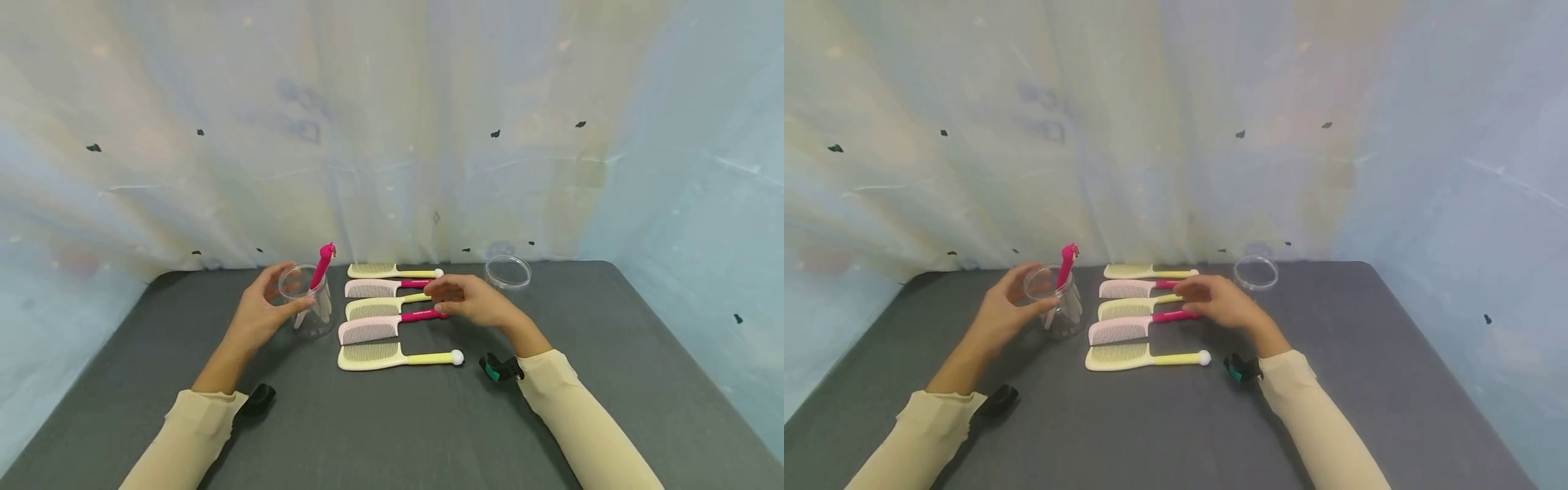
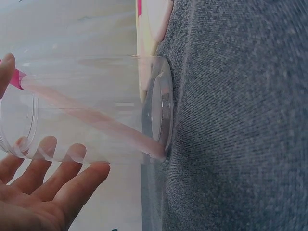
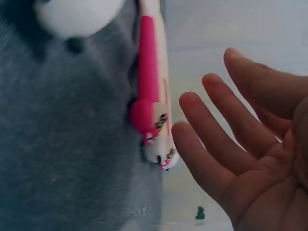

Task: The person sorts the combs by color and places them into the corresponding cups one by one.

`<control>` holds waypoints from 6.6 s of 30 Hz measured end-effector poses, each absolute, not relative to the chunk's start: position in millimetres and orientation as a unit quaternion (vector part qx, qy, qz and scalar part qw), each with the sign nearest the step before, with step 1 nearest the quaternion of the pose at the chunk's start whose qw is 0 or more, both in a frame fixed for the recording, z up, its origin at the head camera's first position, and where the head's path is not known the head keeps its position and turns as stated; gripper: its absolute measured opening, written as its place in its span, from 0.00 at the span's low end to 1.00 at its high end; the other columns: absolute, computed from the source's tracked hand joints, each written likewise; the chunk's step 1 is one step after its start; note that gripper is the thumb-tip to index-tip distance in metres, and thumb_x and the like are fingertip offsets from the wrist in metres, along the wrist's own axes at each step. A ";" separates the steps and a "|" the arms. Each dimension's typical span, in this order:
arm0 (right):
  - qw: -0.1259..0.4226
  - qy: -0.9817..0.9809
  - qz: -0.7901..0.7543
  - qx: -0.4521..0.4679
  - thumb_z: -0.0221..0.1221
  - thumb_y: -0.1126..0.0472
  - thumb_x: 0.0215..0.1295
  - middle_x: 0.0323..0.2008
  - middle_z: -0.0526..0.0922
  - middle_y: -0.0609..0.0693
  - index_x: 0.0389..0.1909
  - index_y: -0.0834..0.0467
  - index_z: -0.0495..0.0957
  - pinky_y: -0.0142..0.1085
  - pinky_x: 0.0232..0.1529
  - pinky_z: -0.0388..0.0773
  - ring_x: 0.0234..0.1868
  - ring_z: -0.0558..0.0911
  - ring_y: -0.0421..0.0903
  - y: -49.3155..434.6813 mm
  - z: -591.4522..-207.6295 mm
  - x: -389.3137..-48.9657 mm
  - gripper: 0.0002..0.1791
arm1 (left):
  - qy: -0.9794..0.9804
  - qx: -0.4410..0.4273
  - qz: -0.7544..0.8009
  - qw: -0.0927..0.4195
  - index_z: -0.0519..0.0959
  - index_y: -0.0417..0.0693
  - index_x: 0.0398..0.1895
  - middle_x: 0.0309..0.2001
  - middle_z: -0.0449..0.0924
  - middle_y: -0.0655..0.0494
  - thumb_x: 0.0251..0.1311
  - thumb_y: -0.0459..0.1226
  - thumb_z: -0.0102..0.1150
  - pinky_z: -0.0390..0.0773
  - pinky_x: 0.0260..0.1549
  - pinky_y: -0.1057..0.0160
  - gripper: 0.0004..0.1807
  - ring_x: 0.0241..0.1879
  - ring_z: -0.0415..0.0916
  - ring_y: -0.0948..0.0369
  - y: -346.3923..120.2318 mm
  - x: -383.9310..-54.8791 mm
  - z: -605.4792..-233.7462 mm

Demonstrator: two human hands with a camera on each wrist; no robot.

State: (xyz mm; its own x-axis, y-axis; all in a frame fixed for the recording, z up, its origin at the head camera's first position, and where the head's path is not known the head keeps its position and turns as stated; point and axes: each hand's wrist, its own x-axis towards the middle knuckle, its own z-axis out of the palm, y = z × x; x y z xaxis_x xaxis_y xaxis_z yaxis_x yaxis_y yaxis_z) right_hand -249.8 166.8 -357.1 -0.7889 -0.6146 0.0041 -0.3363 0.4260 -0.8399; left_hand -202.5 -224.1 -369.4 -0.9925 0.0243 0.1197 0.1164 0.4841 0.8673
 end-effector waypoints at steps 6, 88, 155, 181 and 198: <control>0.147 0.857 -0.400 -0.288 0.59 0.67 0.70 0.59 0.81 0.60 0.60 0.63 0.76 0.48 0.60 0.78 0.63 0.79 0.58 168.1 -367.3 -253.6 0.19 | -0.860 -0.041 -0.507 0.045 0.56 0.61 0.77 0.74 0.64 0.52 0.55 0.56 0.70 0.79 0.54 0.41 0.48 0.69 0.68 0.47 -224.4 -203.0 -366.5; -0.008 0.785 -0.563 -0.259 0.64 0.62 0.66 0.48 0.86 0.57 0.54 0.58 0.80 0.53 0.47 0.84 0.45 0.88 0.59 111.5 -364.0 -232.6 0.16 | -0.867 -0.064 -0.494 0.020 0.58 0.55 0.74 0.70 0.67 0.49 0.54 0.53 0.73 0.82 0.49 0.48 0.47 0.67 0.70 0.46 -223.5 -198.7 -364.7; -0.110 0.622 -0.705 -0.323 0.60 0.63 0.68 0.50 0.85 0.59 0.51 0.67 0.74 0.46 0.50 0.83 0.52 0.86 0.57 104.0 -282.6 -225.3 0.16 | -0.852 -0.045 -0.522 0.005 0.60 0.57 0.74 0.71 0.66 0.54 0.51 0.53 0.75 0.83 0.50 0.51 0.48 0.67 0.71 0.47 -214.2 -204.1 -361.8; -0.089 0.642 -0.673 -0.356 0.57 0.70 0.69 0.50 0.83 0.65 0.53 0.69 0.73 0.46 0.50 0.84 0.51 0.87 0.51 79.0 -259.0 -236.3 0.14 | -0.843 -0.046 -0.536 0.002 0.62 0.55 0.73 0.70 0.67 0.50 0.50 0.51 0.76 0.82 0.44 0.61 0.48 0.65 0.72 0.46 -215.5 -202.8 -362.1; -0.058 0.632 -0.690 -0.347 0.57 0.68 0.70 0.49 0.85 0.61 0.53 0.68 0.73 0.46 0.50 0.84 0.52 0.87 0.52 69.2 -253.8 -249.1 0.13 | -0.853 -0.039 -0.520 0.003 0.61 0.55 0.73 0.70 0.66 0.51 0.49 0.52 0.76 0.83 0.49 0.50 0.50 0.66 0.71 0.45 -218.6 -202.8 -360.0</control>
State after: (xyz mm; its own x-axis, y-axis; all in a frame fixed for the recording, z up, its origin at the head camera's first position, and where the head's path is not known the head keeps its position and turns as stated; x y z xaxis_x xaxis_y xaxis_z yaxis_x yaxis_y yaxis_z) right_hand -249.1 69.2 -253.8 -0.7525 -0.3583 0.5526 -0.5190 -0.1939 -0.8325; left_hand -202.8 -218.6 -360.0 -0.9969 0.0635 0.0453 0.0694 0.4560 0.8873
